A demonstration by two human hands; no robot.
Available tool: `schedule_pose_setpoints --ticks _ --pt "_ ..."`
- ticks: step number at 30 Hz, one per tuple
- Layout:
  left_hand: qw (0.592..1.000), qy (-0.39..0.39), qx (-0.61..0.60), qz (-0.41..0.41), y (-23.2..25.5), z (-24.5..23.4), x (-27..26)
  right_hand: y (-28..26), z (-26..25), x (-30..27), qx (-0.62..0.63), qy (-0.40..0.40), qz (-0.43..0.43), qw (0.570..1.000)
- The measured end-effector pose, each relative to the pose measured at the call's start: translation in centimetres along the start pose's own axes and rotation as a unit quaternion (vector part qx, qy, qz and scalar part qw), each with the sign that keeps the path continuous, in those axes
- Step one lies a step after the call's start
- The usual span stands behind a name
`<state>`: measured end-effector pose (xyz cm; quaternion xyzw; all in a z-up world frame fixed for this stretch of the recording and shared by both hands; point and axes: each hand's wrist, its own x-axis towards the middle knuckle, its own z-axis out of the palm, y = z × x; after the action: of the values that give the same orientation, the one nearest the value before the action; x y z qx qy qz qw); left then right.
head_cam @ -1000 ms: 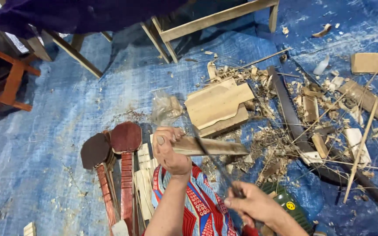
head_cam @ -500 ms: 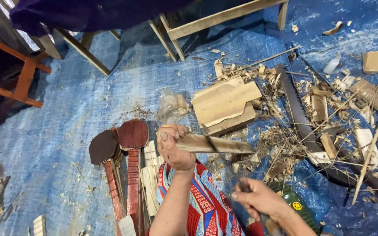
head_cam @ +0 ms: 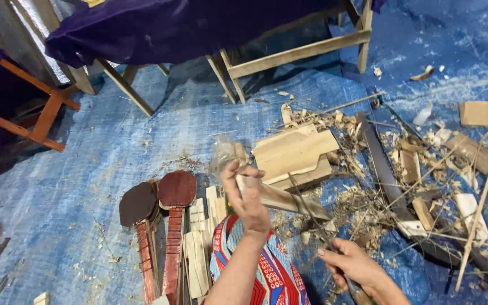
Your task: Shape and cut wooden components for stringed instruments using a saw and a drawknife.
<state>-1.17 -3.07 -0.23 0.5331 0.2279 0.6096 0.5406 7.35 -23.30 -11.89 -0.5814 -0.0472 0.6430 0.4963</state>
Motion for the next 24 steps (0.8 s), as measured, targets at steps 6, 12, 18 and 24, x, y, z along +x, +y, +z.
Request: schedule_pose_setpoints --ticks 6,12,18,24 --pt "0.992 -0.096 0.004 -0.084 -0.1 1.0 -1.5 -1.0 -3.6 -3.0 0.141 -0.159 -0.128 0.969" --pt "0.971 -0.229 0.031 -0.067 -0.1 2.1 -2.8 -3.3 -2.7 -6.3 0.264 -0.183 -0.215 0.922" --pt "0.906 -0.421 -0.046 0.020 -0.8 1.4 -2.9 -2.0 -4.3 -9.8 0.321 -0.221 -0.256 0.885" --pt "0.848 -0.521 -0.077 -0.065 0.4 1.5 -3.5 -5.3 -2.1 -12.3 0.236 -0.266 -0.330 0.874"
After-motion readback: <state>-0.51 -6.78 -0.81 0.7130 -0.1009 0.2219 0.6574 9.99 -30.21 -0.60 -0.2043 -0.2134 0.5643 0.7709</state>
